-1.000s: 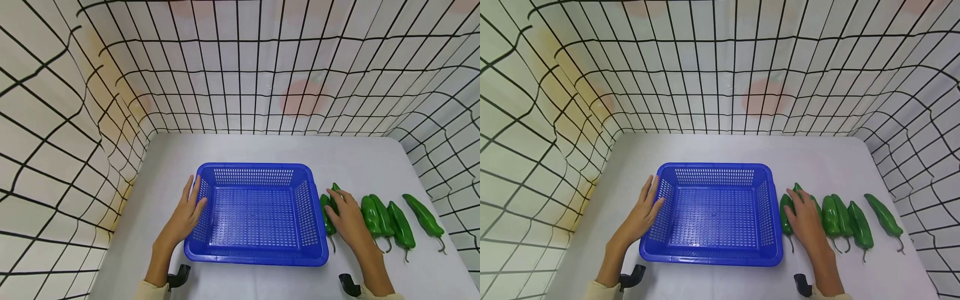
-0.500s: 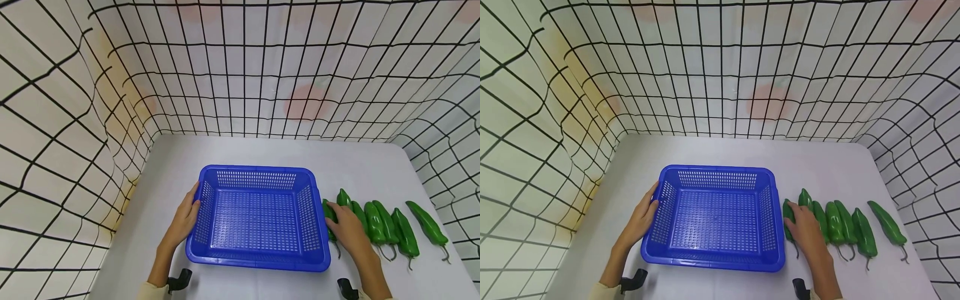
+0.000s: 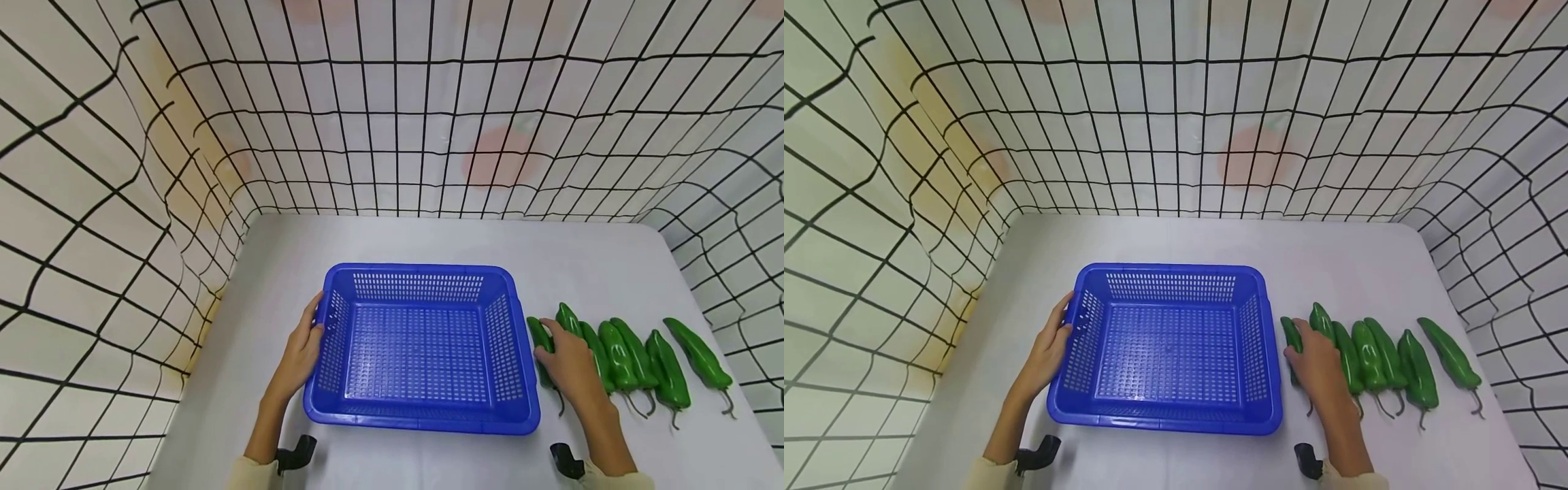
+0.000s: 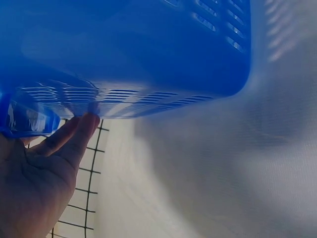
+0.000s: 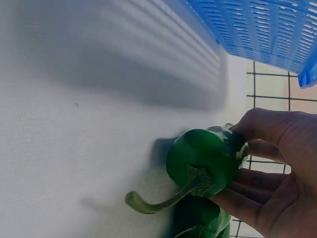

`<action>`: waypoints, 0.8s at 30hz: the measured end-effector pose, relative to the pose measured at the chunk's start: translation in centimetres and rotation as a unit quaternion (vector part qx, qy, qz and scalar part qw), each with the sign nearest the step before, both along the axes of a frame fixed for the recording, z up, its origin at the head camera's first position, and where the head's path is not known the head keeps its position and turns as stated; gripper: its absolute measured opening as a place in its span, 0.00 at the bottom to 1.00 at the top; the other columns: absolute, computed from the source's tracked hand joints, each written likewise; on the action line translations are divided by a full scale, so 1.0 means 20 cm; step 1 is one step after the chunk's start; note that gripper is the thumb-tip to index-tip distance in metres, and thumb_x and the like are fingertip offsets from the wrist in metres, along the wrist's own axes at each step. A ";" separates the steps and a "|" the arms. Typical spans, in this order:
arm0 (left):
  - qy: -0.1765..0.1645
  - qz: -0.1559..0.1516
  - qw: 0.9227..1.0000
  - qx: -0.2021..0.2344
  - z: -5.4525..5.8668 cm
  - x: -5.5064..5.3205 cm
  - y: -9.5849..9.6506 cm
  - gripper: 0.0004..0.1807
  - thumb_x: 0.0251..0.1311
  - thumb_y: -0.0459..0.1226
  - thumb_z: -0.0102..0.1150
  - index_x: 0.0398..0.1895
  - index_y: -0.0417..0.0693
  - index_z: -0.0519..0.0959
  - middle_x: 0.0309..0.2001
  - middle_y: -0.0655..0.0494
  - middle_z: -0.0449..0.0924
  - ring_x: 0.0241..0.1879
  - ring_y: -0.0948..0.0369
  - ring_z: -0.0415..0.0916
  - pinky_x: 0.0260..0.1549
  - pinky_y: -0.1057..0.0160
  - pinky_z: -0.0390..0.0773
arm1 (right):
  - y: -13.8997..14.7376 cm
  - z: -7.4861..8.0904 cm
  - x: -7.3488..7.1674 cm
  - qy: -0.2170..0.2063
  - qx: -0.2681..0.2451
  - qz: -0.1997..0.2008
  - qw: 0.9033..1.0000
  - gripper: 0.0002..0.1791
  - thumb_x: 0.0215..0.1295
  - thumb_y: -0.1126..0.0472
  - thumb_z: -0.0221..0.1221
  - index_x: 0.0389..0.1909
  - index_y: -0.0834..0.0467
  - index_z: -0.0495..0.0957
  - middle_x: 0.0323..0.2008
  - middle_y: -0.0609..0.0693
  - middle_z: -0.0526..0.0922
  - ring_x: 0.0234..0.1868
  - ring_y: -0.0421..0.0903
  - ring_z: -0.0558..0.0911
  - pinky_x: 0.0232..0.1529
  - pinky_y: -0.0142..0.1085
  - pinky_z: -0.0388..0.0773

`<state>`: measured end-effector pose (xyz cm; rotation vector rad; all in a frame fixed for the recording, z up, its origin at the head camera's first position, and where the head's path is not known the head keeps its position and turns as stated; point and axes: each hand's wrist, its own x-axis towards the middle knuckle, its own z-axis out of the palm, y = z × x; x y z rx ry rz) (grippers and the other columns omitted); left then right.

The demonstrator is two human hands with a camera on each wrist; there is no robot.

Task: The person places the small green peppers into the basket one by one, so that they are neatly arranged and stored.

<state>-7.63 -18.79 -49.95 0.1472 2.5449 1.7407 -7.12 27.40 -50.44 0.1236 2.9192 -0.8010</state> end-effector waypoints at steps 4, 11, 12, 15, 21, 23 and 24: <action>0.004 -0.001 1.000 0.002 0.00 0.00 0.00 0.32 0.76 0.32 0.34 0.80 0.62 0.50 0.74 0.42 0.57 0.63 0.41 0.69 0.54 0.37 0.74 | 0.01 0.02 0.00 0.006 -0.013 -0.003 1.000 0.31 0.66 0.66 0.58 0.69 0.69 0.63 0.54 0.78 0.74 0.46 0.70 0.78 0.34 0.57 0.78; 0.001 -0.002 1.000 -0.002 0.00 0.00 0.01 0.31 0.76 0.32 0.33 0.80 0.56 0.49 0.75 0.40 0.54 0.66 0.38 0.65 0.56 0.33 0.71 | 0.02 0.07 -0.01 0.030 -0.003 -0.007 1.000 0.31 0.65 0.65 0.58 0.69 0.68 0.64 0.43 0.72 0.78 0.38 0.62 0.78 0.28 0.50 0.78; -0.001 -0.003 1.000 -0.002 0.00 0.00 0.01 0.31 0.76 0.31 0.33 0.80 0.55 0.48 0.75 0.39 0.54 0.66 0.37 0.65 0.56 0.33 0.71 | 0.02 0.08 -0.01 0.034 -0.001 -0.009 0.999 0.31 0.65 0.65 0.58 0.69 0.68 0.64 0.42 0.73 0.78 0.37 0.62 0.78 0.27 0.49 0.77; -0.008 0.000 1.000 0.000 0.00 -0.01 0.01 0.31 0.76 0.30 0.33 0.80 0.51 0.48 0.75 0.36 0.54 0.64 0.36 0.66 0.55 0.33 0.72 | 0.02 0.12 -0.02 0.051 -0.005 -0.015 0.999 0.31 0.65 0.65 0.58 0.69 0.68 0.64 0.41 0.73 0.78 0.31 0.58 0.78 0.22 0.44 0.75; -0.005 0.002 1.000 -0.001 0.00 0.00 0.01 0.31 0.76 0.31 0.34 0.80 0.55 0.49 0.75 0.39 0.55 0.64 0.38 0.67 0.55 0.34 0.73 | 0.00 0.22 -0.04 0.104 -0.016 -0.017 0.994 0.30 0.64 0.66 0.58 0.67 0.66 0.67 0.39 0.72 0.80 0.27 0.54 0.76 0.18 0.37 0.69; -0.002 0.001 1.000 -0.002 -0.01 0.00 0.01 0.31 0.76 0.31 0.34 0.80 0.58 0.50 0.76 0.42 0.54 0.66 0.38 0.66 0.56 0.34 0.71 | 0.00 0.25 -0.04 0.117 -0.016 -0.014 0.993 0.30 0.64 0.66 0.58 0.68 0.65 0.67 0.41 0.73 0.80 0.29 0.55 0.77 0.20 0.37 0.69; -0.001 0.001 1.000 -0.002 -0.01 0.00 0.00 0.31 0.76 0.32 0.34 0.80 0.60 0.50 0.76 0.42 0.54 0.67 0.39 0.65 0.57 0.33 0.70 | 0.00 0.26 -0.04 0.121 -0.015 -0.014 0.992 0.30 0.64 0.65 0.58 0.68 0.65 0.67 0.41 0.73 0.80 0.29 0.56 0.77 0.20 0.37 0.69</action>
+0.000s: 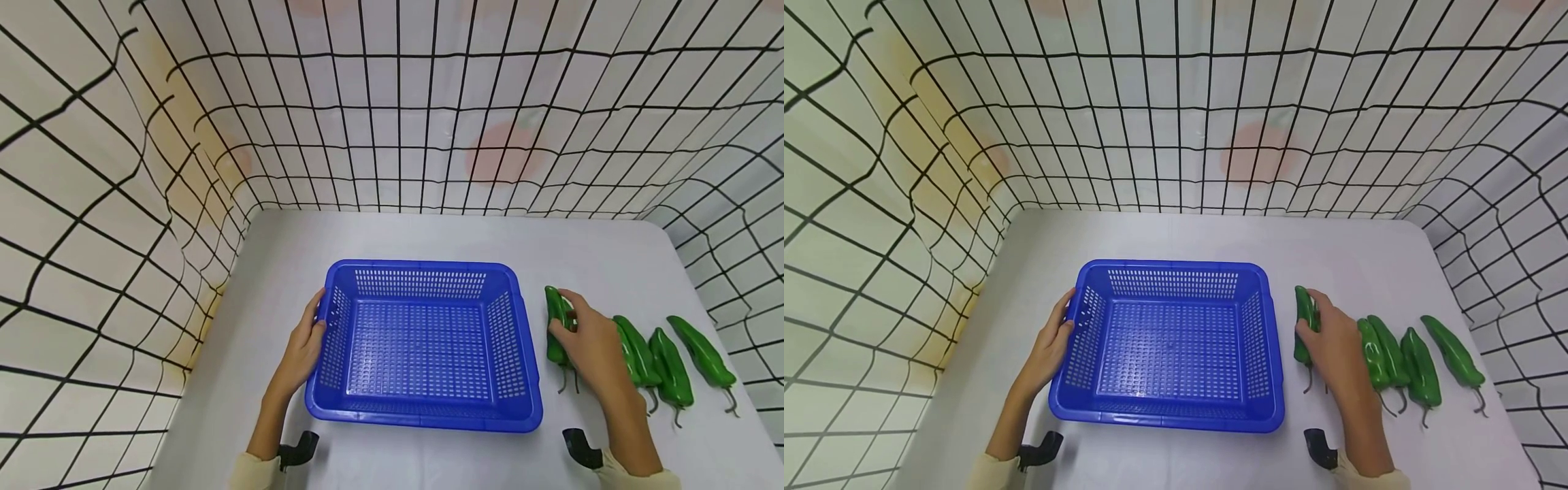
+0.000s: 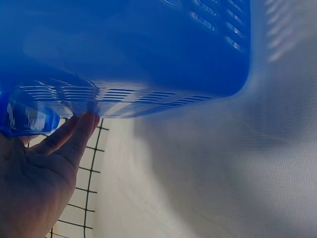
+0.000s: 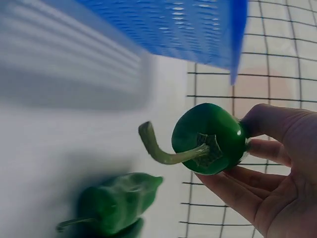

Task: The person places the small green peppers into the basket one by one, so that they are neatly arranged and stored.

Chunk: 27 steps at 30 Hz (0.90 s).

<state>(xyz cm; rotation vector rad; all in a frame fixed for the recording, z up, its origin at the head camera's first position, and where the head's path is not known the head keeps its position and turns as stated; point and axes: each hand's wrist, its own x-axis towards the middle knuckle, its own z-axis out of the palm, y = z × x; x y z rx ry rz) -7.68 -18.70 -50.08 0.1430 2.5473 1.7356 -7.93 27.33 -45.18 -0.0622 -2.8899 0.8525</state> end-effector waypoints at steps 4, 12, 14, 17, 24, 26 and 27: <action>0.002 0.000 1.000 0.004 0.00 0.00 0.00 0.31 0.76 0.33 0.35 0.79 0.62 0.50 0.77 0.44 0.53 0.68 0.38 0.63 0.57 0.32 0.69 | -0.02 0.06 -0.01 0.001 -0.003 0.000 1.000 0.31 0.65 0.63 0.57 0.69 0.63 0.66 0.42 0.73 0.80 0.30 0.57 0.77 0.21 0.37 0.69; -0.006 0.002 1.000 0.005 0.00 0.00 0.00 0.31 0.76 0.32 0.35 0.80 0.61 0.50 0.77 0.44 0.53 0.68 0.38 0.63 0.58 0.33 0.69 | -0.05 0.14 -0.01 0.005 -0.010 0.006 1.000 0.31 0.67 0.60 0.57 0.71 0.59 0.66 0.45 0.71 0.80 0.34 0.58 0.79 0.23 0.37 0.70; -0.012 0.003 1.000 0.004 0.02 0.00 0.01 0.32 0.76 0.32 0.34 0.80 0.59 0.49 0.77 0.43 0.52 0.68 0.38 0.63 0.58 0.33 0.68 | -0.06 0.15 -0.01 0.000 -0.015 0.009 1.000 0.31 0.67 0.59 0.57 0.71 0.58 0.66 0.45 0.71 0.80 0.35 0.58 0.79 0.23 0.37 0.70; -0.019 0.004 1.000 0.006 0.05 0.01 0.02 0.32 0.75 0.30 0.34 0.80 0.53 0.48 0.76 0.40 0.51 0.68 0.36 0.61 0.58 0.32 0.67 | -0.09 0.18 -0.02 -0.006 -0.021 0.014 1.000 0.31 0.67 0.59 0.57 0.72 0.58 0.66 0.46 0.71 0.80 0.36 0.58 0.79 0.23 0.38 0.71; -0.015 0.001 1.000 0.008 0.06 0.01 0.02 0.32 0.75 0.29 0.33 0.80 0.52 0.48 0.76 0.39 0.51 0.69 0.36 0.61 0.59 0.32 0.66 | -0.16 0.22 -0.05 -0.008 -0.034 0.029 0.999 0.31 0.67 0.59 0.57 0.71 0.57 0.66 0.46 0.69 0.81 0.38 0.59 0.81 0.29 0.44 0.77; -0.012 0.002 1.000 0.004 0.04 0.01 0.02 0.32 0.76 0.31 0.34 0.80 0.56 0.48 0.76 0.41 0.52 0.69 0.37 0.61 0.59 0.33 0.67 | -0.17 0.23 -0.06 -0.010 -0.040 0.037 0.998 0.31 0.68 0.59 0.56 0.72 0.56 0.66 0.47 0.69 0.81 0.39 0.59 0.82 0.29 0.44 0.78; -0.010 0.002 1.000 0.003 0.03 0.01 0.01 0.32 0.76 0.31 0.34 0.80 0.58 0.49 0.76 0.42 0.52 0.69 0.38 0.62 0.59 0.33 0.67 | -0.18 0.23 -0.06 -0.011 -0.044 0.041 0.998 0.31 0.68 0.59 0.56 0.72 0.56 0.66 0.47 0.68 0.81 0.39 0.59 0.82 0.29 0.44 0.78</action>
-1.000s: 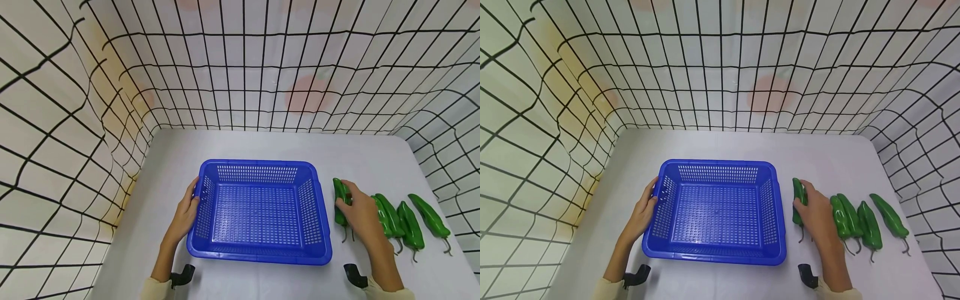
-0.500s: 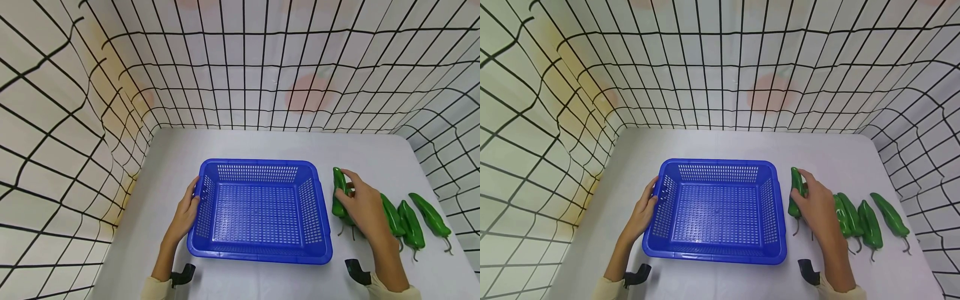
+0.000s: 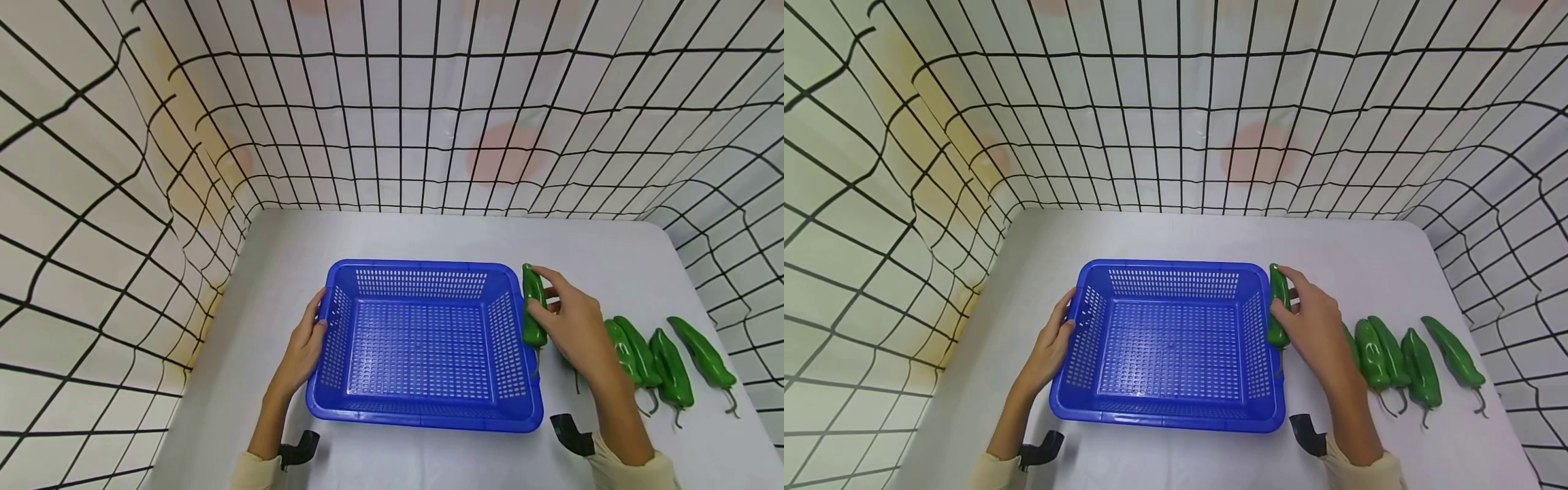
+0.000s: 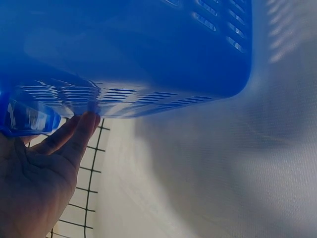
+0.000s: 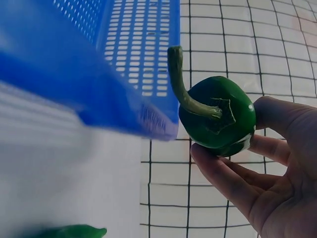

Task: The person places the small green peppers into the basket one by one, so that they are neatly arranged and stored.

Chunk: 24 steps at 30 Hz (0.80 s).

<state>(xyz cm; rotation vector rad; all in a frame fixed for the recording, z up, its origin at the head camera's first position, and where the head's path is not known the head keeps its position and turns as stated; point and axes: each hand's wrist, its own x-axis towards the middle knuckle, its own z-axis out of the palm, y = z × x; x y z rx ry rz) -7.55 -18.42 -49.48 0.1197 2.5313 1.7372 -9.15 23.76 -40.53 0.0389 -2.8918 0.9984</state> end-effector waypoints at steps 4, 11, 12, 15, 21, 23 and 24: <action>0.010 -0.001 1.000 0.002 -0.02 0.00 -0.01 0.32 0.75 0.32 0.35 0.80 0.60 0.49 0.77 0.43 0.52 0.69 0.38 0.61 0.59 0.33 0.67 | -0.03 0.01 -0.02 -0.005 -0.015 0.019 1.000 0.31 0.69 0.58 0.56 0.72 0.54 0.65 0.47 0.68 0.81 0.40 0.59 0.83 0.29 0.43 0.80; 0.007 -0.003 1.000 0.000 -0.02 0.00 0.00 0.33 0.75 0.32 0.35 0.80 0.59 0.48 0.77 0.43 0.51 0.69 0.37 0.60 0.59 0.33 0.66 | -0.10 0.01 -0.05 -0.028 -0.043 0.049 0.997 0.31 0.69 0.58 0.56 0.73 0.52 0.65 0.48 0.67 0.80 0.40 0.57 0.83 0.28 0.39 0.82; 0.008 -0.004 1.000 0.001 -0.02 0.00 0.00 0.32 0.75 0.32 0.35 0.80 0.58 0.48 0.77 0.42 0.52 0.69 0.37 0.61 0.59 0.33 0.66 | -0.11 0.01 -0.06 -0.028 -0.045 0.053 0.997 0.31 0.69 0.58 0.56 0.73 0.52 0.65 0.48 0.66 0.80 0.40 0.56 0.82 0.28 0.38 0.82; 0.010 -0.005 1.000 0.001 -0.02 0.00 0.00 0.32 0.75 0.31 0.35 0.80 0.57 0.48 0.76 0.41 0.52 0.68 0.36 0.62 0.58 0.32 0.67 | -0.15 0.01 -0.07 -0.033 -0.051 0.064 0.996 0.30 0.70 0.58 0.56 0.73 0.51 0.65 0.47 0.64 0.80 0.38 0.55 0.81 0.26 0.36 0.82; 0.013 -0.006 1.000 0.000 -0.02 0.00 0.00 0.32 0.75 0.32 0.35 0.80 0.57 0.48 0.76 0.41 0.53 0.67 0.37 0.64 0.56 0.33 0.70 | -0.23 0.00 -0.10 -0.038 -0.069 0.084 0.993 0.31 0.69 0.59 0.56 0.72 0.51 0.66 0.46 0.62 0.80 0.36 0.53 0.81 0.26 0.36 0.83; 0.013 -0.006 1.000 0.001 -0.02 0.00 0.00 0.32 0.75 0.32 0.35 0.80 0.57 0.48 0.76 0.41 0.54 0.67 0.37 0.64 0.56 0.33 0.70 | -0.26 -0.01 -0.11 -0.045 -0.080 0.091 0.992 0.31 0.68 0.59 0.56 0.73 0.50 0.66 0.46 0.62 0.80 0.37 0.53 0.82 0.27 0.37 0.83; 0.013 -0.006 1.000 0.001 -0.02 0.00 0.00 0.32 0.75 0.32 0.35 0.80 0.57 0.48 0.76 0.41 0.54 0.67 0.37 0.64 0.56 0.33 0.70 | -0.28 -0.01 -0.12 -0.049 -0.085 0.093 0.991 0.31 0.68 0.59 0.57 0.73 0.49 0.66 0.47 0.62 0.80 0.37 0.54 0.82 0.26 0.37 0.83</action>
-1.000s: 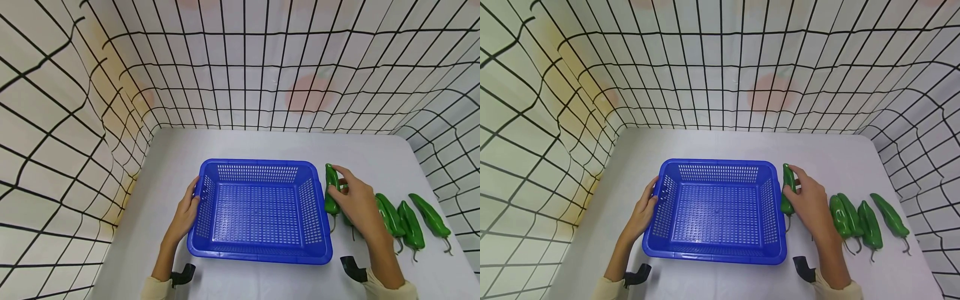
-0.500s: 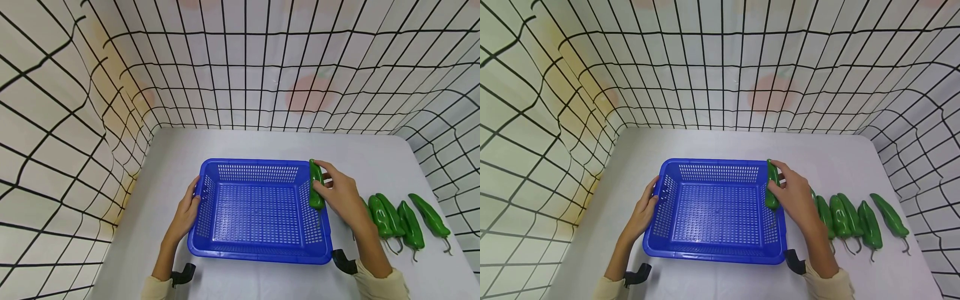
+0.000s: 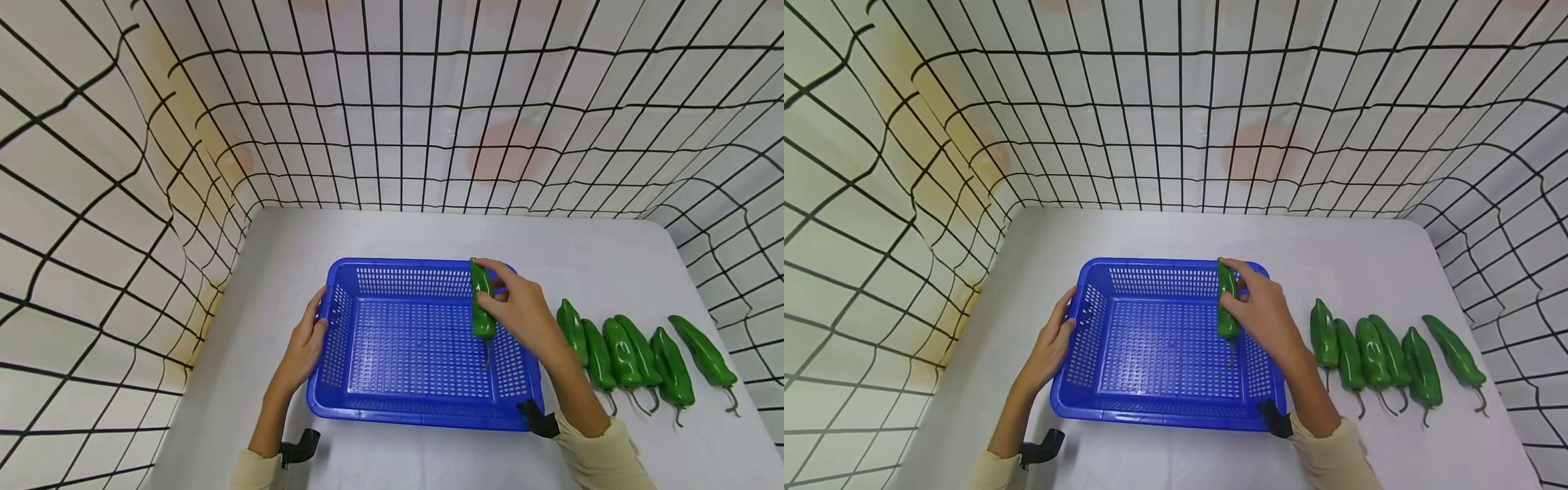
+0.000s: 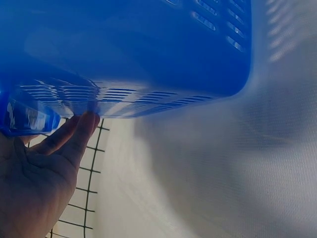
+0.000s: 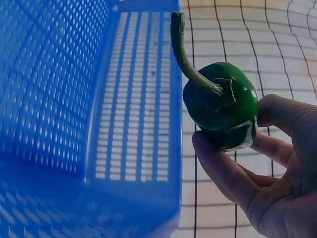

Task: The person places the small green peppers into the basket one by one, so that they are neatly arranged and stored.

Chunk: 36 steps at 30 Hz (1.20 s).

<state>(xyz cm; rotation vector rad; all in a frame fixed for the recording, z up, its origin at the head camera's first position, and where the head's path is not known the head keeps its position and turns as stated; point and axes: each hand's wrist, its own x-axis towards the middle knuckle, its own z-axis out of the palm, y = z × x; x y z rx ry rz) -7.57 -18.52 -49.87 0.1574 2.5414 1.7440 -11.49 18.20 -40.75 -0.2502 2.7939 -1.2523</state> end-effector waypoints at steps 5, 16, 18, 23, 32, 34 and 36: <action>-0.001 0.001 1.000 0.001 -0.01 0.00 0.00 0.32 0.75 0.32 0.34 0.80 0.58 0.49 0.75 0.41 0.55 0.65 0.37 0.66 0.55 0.32 0.71 | -0.09 -0.01 -0.02 -0.017 -0.013 0.017 1.000 0.33 0.65 0.60 0.58 0.72 0.46 0.66 0.46 0.60 0.80 0.35 0.52 0.82 0.24 0.36 0.82; -0.004 0.002 1.000 0.006 0.00 0.00 0.00 0.32 0.75 0.32 0.35 0.80 0.59 0.48 0.76 0.41 0.54 0.66 0.37 0.65 0.55 0.33 0.71 | -0.29 -0.04 -0.06 -0.045 -0.061 0.067 0.995 0.36 0.63 0.62 0.59 0.73 0.49 0.64 0.43 0.60 0.80 0.28 0.47 0.81 0.23 0.36 0.82; -0.005 0.002 1.000 0.008 0.00 0.00 0.00 0.32 0.75 0.32 0.35 0.80 0.59 0.48 0.76 0.41 0.54 0.66 0.37 0.65 0.55 0.33 0.71 | -0.31 -0.04 -0.07 -0.052 -0.069 0.073 0.994 0.36 0.63 0.63 0.59 0.73 0.49 0.64 0.43 0.61 0.79 0.28 0.47 0.81 0.24 0.38 0.83; -0.007 0.002 1.000 0.009 0.00 0.00 0.00 0.32 0.75 0.32 0.35 0.80 0.60 0.48 0.76 0.42 0.54 0.67 0.37 0.65 0.55 0.33 0.71 | -0.37 -0.06 -0.09 -0.070 -0.084 0.079 0.991 0.37 0.62 0.63 0.59 0.73 0.48 0.63 0.44 0.61 0.80 0.28 0.47 0.82 0.26 0.43 0.84; -0.004 0.002 1.000 0.007 0.00 0.00 0.00 0.32 0.75 0.33 0.36 0.80 0.60 0.48 0.76 0.43 0.53 0.67 0.37 0.64 0.55 0.34 0.71 | -0.46 -0.13 -0.11 -0.103 -0.097 0.097 0.985 0.37 0.63 0.65 0.60 0.74 0.50 0.62 0.43 0.62 0.79 0.30 0.48 0.84 0.30 0.47 0.85; -0.004 0.004 1.000 0.007 0.00 0.00 0.00 0.32 0.75 0.33 0.36 0.80 0.60 0.48 0.76 0.42 0.54 0.67 0.37 0.65 0.55 0.33 0.71 | -0.49 -0.14 -0.11 -0.109 -0.100 0.097 0.984 0.37 0.64 0.65 0.60 0.74 0.50 0.62 0.42 0.61 0.80 0.31 0.48 0.84 0.32 0.47 0.85; -0.004 0.005 1.000 0.006 0.00 0.00 0.00 0.32 0.75 0.33 0.35 0.80 0.60 0.48 0.76 0.42 0.53 0.67 0.37 0.64 0.55 0.33 0.71 | -0.51 -0.15 -0.12 -0.114 -0.105 0.098 0.983 0.37 0.63 0.65 0.61 0.74 0.51 0.62 0.42 0.60 0.81 0.32 0.49 0.85 0.33 0.47 0.85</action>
